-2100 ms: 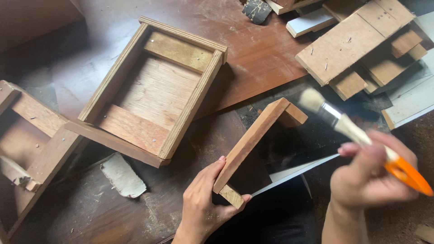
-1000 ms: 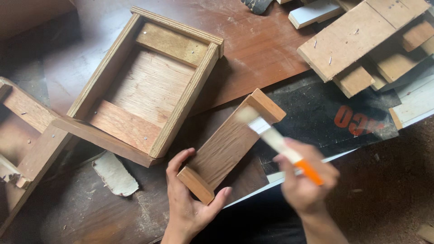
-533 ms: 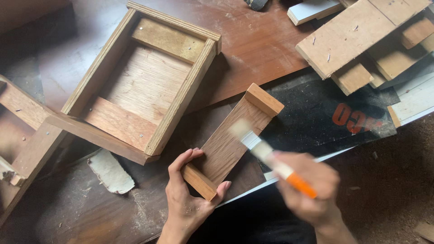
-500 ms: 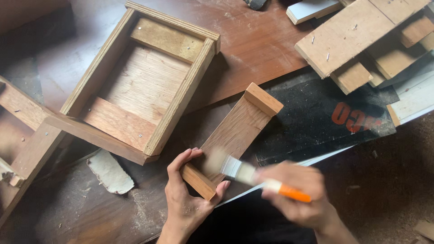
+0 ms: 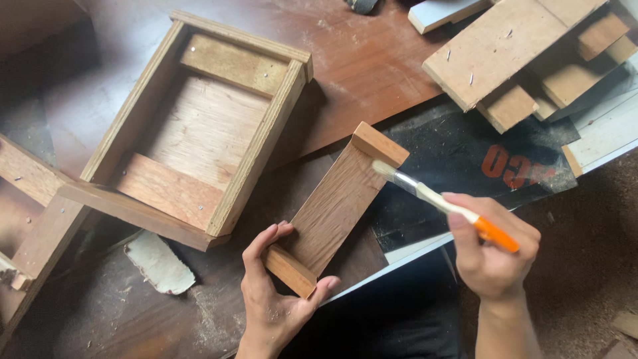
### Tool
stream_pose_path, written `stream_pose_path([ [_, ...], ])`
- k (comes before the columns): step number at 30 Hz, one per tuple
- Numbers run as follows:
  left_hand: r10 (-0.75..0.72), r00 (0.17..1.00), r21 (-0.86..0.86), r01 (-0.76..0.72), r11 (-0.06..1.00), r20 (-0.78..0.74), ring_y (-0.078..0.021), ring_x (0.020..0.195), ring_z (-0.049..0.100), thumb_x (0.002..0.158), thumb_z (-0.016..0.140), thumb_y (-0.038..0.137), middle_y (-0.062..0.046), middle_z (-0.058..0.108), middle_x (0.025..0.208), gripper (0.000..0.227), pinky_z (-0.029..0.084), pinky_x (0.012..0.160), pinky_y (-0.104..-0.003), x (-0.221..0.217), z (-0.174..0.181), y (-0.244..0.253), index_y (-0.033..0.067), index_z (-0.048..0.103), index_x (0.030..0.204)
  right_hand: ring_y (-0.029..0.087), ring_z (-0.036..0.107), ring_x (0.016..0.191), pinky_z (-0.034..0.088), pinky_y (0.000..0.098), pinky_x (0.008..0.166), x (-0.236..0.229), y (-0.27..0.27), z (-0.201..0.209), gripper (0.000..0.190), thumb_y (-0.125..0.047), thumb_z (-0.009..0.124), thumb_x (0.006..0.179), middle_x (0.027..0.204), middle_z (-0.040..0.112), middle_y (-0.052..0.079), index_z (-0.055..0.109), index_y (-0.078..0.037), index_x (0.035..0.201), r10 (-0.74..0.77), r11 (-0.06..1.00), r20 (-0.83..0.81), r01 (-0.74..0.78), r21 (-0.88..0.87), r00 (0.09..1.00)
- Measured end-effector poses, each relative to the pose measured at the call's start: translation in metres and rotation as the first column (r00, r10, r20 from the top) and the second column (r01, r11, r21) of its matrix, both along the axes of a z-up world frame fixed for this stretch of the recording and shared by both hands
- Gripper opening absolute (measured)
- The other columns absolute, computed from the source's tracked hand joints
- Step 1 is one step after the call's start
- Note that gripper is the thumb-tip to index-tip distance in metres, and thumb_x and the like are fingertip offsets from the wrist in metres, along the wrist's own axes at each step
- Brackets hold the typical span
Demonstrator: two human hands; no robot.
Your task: The person sands a small wooden piece with sandpaper, smoothing all sides and edges. They then use a brush to remove dust from the sanded piece and from a wooden box frame on the workbench.
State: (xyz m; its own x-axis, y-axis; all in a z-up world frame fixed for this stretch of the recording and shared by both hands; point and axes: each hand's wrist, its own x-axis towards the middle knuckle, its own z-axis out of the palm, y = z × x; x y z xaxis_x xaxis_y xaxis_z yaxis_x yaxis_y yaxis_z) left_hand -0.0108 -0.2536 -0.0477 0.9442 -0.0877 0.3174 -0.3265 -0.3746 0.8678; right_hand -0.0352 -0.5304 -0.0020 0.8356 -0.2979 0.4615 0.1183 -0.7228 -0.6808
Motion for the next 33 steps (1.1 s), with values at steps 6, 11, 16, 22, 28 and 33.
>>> stream_pose_path([
  [6,-0.031,0.999,0.017,0.031,0.999,-0.024,-0.0285,0.125,0.064,0.061,0.098,0.033,-0.015,0.062,0.133,0.103,0.053,0.108,-0.041,0.001,-0.001,0.001,0.0039,0.039,0.141,0.013,0.068,0.059,0.050,0.0261,0.054,-0.007,-0.002,-0.003,0.018,-0.011,0.066,0.089,0.074,0.073,0.007,0.075,-0.002,0.102,0.263,0.965,0.035,-0.263,0.003,0.964],
  [11,-0.019,0.999,0.035,0.020,0.999,-0.026,-0.0279,0.124,0.066,0.062,0.097,0.034,-0.015,0.062,0.132,0.101,0.054,0.107,-0.041,-0.002,-0.004,0.002,0.0046,0.041,0.140,0.012,0.068,0.060,0.049,0.0243,0.051,-0.008,-0.002,-0.012,0.018,-0.014,0.066,0.094,0.076,0.074,0.008,0.074,0.000,0.102,0.405,0.914,0.065,-0.405,-0.014,0.912],
  [16,-0.045,0.999,0.043,0.045,0.998,-0.007,-0.0308,0.122,0.066,0.061,0.097,0.036,-0.017,0.060,0.132,0.101,0.055,0.107,-0.043,0.003,0.000,0.000,0.0039,0.041,0.139,0.011,0.060,0.055,0.041,0.0215,0.043,-0.006,-0.007,-0.015,0.018,-0.011,0.061,0.098,0.074,0.069,0.009,0.072,0.002,0.103,0.106,0.992,0.128,-0.095,-0.083,0.986],
  [22,-0.404,0.909,0.162,0.386,0.908,0.099,-0.0381,0.128,0.054,0.059,0.096,0.024,-0.013,0.063,0.133,0.089,0.047,0.107,-0.048,0.005,0.012,0.004,0.0042,0.049,0.133,0.012,0.066,0.062,0.045,0.0218,0.048,-0.015,0.010,-0.026,0.020,-0.013,0.060,0.099,0.079,0.072,0.010,0.072,0.001,0.106,0.131,0.990,0.147,-0.122,-0.071,0.980],
  [28,-0.395,0.919,0.253,0.381,0.889,0.004,-0.0315,0.121,0.061,0.050,0.092,0.019,-0.003,0.073,0.128,0.050,0.049,0.098,-0.044,0.005,0.012,0.001,0.0111,0.071,0.094,0.019,0.069,0.073,0.052,0.0306,0.062,-0.018,0.022,-0.022,0.018,-0.014,0.064,0.099,0.084,0.074,0.011,0.073,0.000,0.108,0.195,0.979,0.128,-0.185,-0.087,0.972],
  [33,-0.429,0.892,0.313,0.370,0.875,0.144,-0.0294,0.114,0.063,0.055,0.093,0.025,-0.002,0.074,0.119,0.042,0.052,0.092,-0.042,0.005,0.008,-0.002,0.0112,0.069,0.086,0.022,0.070,0.080,0.055,0.0314,0.065,-0.016,0.033,-0.015,0.018,-0.014,0.063,0.102,0.094,0.072,0.015,0.068,0.002,0.109,0.156,0.970,0.177,-0.117,-0.215,0.972],
])
